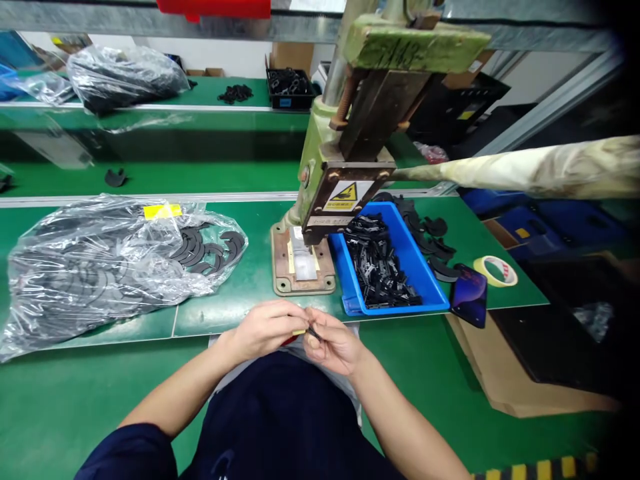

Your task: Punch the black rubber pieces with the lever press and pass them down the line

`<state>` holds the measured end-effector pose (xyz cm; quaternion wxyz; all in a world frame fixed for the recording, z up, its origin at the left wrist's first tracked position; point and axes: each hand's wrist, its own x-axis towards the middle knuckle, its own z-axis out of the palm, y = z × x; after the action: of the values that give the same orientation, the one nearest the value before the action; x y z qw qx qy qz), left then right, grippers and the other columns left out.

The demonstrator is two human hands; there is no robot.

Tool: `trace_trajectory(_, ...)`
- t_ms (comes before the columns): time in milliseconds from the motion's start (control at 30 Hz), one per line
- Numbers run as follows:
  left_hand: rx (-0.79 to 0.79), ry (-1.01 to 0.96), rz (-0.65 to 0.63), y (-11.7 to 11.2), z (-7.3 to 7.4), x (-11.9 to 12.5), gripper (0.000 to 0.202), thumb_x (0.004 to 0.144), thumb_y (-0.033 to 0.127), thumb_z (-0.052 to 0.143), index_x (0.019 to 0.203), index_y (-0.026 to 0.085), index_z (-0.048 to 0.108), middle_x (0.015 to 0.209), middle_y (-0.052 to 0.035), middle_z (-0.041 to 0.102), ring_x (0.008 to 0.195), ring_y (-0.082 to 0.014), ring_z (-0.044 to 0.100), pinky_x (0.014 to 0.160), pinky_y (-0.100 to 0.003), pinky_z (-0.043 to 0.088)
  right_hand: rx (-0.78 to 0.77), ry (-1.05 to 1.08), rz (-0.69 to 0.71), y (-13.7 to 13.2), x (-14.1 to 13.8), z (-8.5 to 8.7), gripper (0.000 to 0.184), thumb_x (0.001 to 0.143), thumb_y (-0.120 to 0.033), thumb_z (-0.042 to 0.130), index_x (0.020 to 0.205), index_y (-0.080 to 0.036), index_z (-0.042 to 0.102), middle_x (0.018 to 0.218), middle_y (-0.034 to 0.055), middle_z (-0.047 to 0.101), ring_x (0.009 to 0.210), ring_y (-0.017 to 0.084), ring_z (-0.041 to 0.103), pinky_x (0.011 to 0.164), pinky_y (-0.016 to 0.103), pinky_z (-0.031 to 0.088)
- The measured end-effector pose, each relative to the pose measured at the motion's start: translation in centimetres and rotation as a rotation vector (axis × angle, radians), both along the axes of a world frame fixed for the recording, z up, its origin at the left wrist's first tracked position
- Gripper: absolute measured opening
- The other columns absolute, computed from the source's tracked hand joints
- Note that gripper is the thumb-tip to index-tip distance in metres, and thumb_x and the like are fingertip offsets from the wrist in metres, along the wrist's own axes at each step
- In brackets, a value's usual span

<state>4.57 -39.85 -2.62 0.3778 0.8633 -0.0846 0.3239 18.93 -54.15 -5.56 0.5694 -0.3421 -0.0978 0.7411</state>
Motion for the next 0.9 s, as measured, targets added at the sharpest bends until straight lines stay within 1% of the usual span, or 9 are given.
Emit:
trace_trajectory(67,0.032,0.021,-0.014,0.3,0.1,0.1,0.018,0.1,0.019,0.051,0.105,0.018,0.068,0.103,-0.0104,0.073,0.093,-0.0157,0.07,0.084,-0.026,0.057,-0.026,0.005,-0.011,0.3,0.1,0.1,0.048,0.067,-0.045,0.087,0.089,-0.021,0.05,0.054,-0.0075,0.056,0.043,0.006,0.047,0.044,0.018,0.031)
trace_trajectory(133,0.029,0.076,0.0,1.1,0.2,0.5,0.018,0.101,0.021,0.05,0.103,0.018,0.067,0.1,-0.0097,0.073,0.092,-0.0159,0.069,0.084,-0.027,0.056,-0.052,-0.017,-0.068,0.4,0.3,0.3,0.043,0.073,-0.045,0.082,0.092,-0.021,0.052,0.058,-0.0064,0.058,0.047,0.006,0.05,0.046,0.018,0.034)
trace_trajectory(233,-0.003,0.178,0.196,3.1,-0.1,2.0,0.017,0.1,0.022,0.05,0.098,0.017,0.066,0.096,-0.0075,0.071,0.09,-0.0163,0.067,0.083,-0.028,0.055,-0.063,-0.091,-0.202,0.3,0.8,0.9,0.033,0.083,-0.047,0.072,0.094,-0.022,0.054,0.067,-0.0047,0.063,0.056,0.006,0.057,0.053,0.018,0.038)
trace_trajectory(333,-0.001,0.256,0.444,5.6,-1.2,4.5,0.014,0.098,0.021,0.053,0.092,0.017,0.065,0.093,-0.0054,0.07,0.088,-0.0169,0.065,0.084,-0.029,0.053,-0.033,-0.162,-0.258,-0.5,1.3,2.0,0.032,0.082,-0.046,0.073,0.089,-0.021,0.055,0.067,-0.004,0.062,0.058,0.007,0.057,0.054,0.019,0.038)
trace_trajectory(467,0.117,0.356,0.588,8.0,-3.2,7.5,0.013,0.095,0.016,0.054,0.088,0.016,0.064,0.089,-0.0059,0.067,0.089,-0.0189,0.064,0.084,-0.03,0.053,0.006,-0.221,-0.255,-1.8,1.9,3.1,0.034,0.079,-0.046,0.076,0.083,-0.02,0.055,0.064,-0.0028,0.061,0.056,0.008,0.055,0.054,0.022,0.035)
trace_trajectory(567,0.212,0.413,0.601,8.5,-4.2,8.4,0.014,0.095,0.016,0.052,0.09,0.015,0.065,0.09,-0.0076,0.065,0.09,-0.0205,0.064,0.083,-0.031,0.053,0.026,-0.253,-0.281,-2.7,2.4,3.2,0.035,0.078,-0.048,0.077,0.082,-0.02,0.056,0.063,-0.0031,0.06,0.056,0.008,0.054,0.054,0.023,0.034)
trace_trajectory(633,0.257,0.428,0.586,8.5,-4.3,8.5,0.017,0.096,0.015,0.049,0.094,0.016,0.066,0.091,-0.0079,0.064,0.09,-0.0205,0.063,0.083,-0.031,0.053,0.038,-0.273,-0.302,-3.1,2.8,3.2,0.036,0.077,-0.049,0.077,0.081,-0.02,0.056,0.062,-0.0033,0.058,0.055,0.008,0.053,0.054,0.023,0.033)
trace_trajectory(767,0.288,0.428,0.5,8.7,-3.8,8.2,0.024,0.096,0.015,0.045,0.101,0.017,0.067,0.102,-0.0087,0.063,0.098,-0.0202,0.063,0.088,-0.03,0.053,0.074,-0.329,-0.344,-3.5,4.0,3.6,0.037,0.076,-0.05,0.077,0.079,-0.02,0.057,0.062,-0.0025,0.057,0.055,0.01,0.052,0.053,0.024,0.034)
trace_trajectory(900,0.328,0.462,0.411,8.8,-2.9,8.2,0.029,0.093,0.012,0.043,0.105,0.017,0.069,0.111,-0.0096,0.061,0.105,-0.0212,0.062,0.092,-0.031,0.053,0.14,-0.432,-0.432,-3.2,6.5,5.5,0.03,0.078,-0.046,0.077,0.08,-0.021,0.06,0.066,-0.0016,0.061,0.058,0.01,0.054,0.055,0.025,0.039)
